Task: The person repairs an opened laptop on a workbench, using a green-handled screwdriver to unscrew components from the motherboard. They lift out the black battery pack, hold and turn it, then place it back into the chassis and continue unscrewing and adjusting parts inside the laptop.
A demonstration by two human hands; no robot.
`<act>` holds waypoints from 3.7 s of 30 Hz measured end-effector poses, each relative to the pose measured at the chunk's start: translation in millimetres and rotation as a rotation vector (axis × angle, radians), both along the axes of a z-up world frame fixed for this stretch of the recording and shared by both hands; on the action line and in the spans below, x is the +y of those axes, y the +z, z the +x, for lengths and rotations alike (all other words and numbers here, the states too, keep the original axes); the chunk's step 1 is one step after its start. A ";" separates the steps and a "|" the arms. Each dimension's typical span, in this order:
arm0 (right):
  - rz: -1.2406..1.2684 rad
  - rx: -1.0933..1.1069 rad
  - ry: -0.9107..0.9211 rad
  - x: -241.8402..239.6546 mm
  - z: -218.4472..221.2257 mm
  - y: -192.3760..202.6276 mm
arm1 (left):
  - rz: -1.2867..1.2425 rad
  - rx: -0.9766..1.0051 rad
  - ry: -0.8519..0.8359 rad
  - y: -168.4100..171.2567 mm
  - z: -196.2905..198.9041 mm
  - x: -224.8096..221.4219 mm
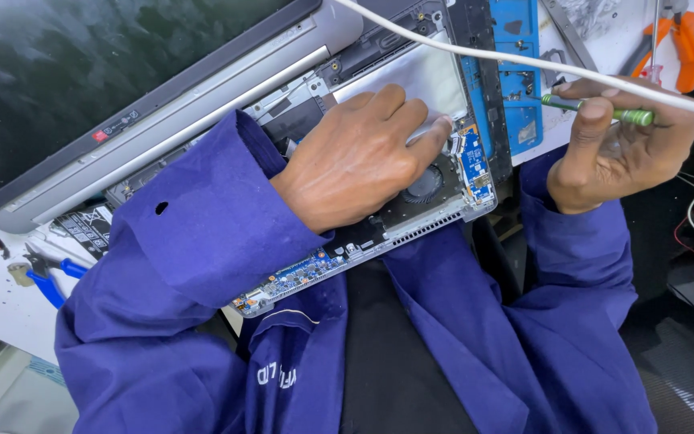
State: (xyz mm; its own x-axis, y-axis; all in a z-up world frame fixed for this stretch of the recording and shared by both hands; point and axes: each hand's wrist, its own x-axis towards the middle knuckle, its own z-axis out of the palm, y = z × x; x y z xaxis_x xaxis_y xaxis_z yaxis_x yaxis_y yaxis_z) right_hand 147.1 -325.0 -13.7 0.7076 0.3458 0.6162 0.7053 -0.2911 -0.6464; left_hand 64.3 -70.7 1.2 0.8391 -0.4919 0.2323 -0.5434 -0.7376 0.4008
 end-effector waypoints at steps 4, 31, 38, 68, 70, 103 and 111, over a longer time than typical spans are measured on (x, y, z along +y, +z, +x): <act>-0.040 -0.007 -0.021 -1.6 -2.0 -1.2 | -0.011 -0.001 0.004 -1.1 -0.2 -0.2; 0.009 0.032 0.004 0.6 -6.3 -2.2 | 0.015 -0.045 0.039 -4.2 -1.4 -0.9; 0.149 0.084 0.062 -1.1 -2.6 0.0 | 0.016 -0.039 0.030 -4.7 -1.3 -0.8; 0.227 0.231 0.205 15.7 -47.2 28.8 | -0.493 0.127 -0.059 8.6 -0.3 -0.9; 0.263 0.214 0.209 -9.1 -28.1 30.5 | -0.491 0.113 -0.060 8.1 -0.2 -0.3; -0.172 0.145 0.228 -10.5 -51.6 67.4 | -0.922 0.259 -0.156 19.2 -1.2 2.6; 0.124 0.131 0.159 34.1 -50.2 46.6 | -0.491 0.051 -0.022 -1.7 3.3 6.3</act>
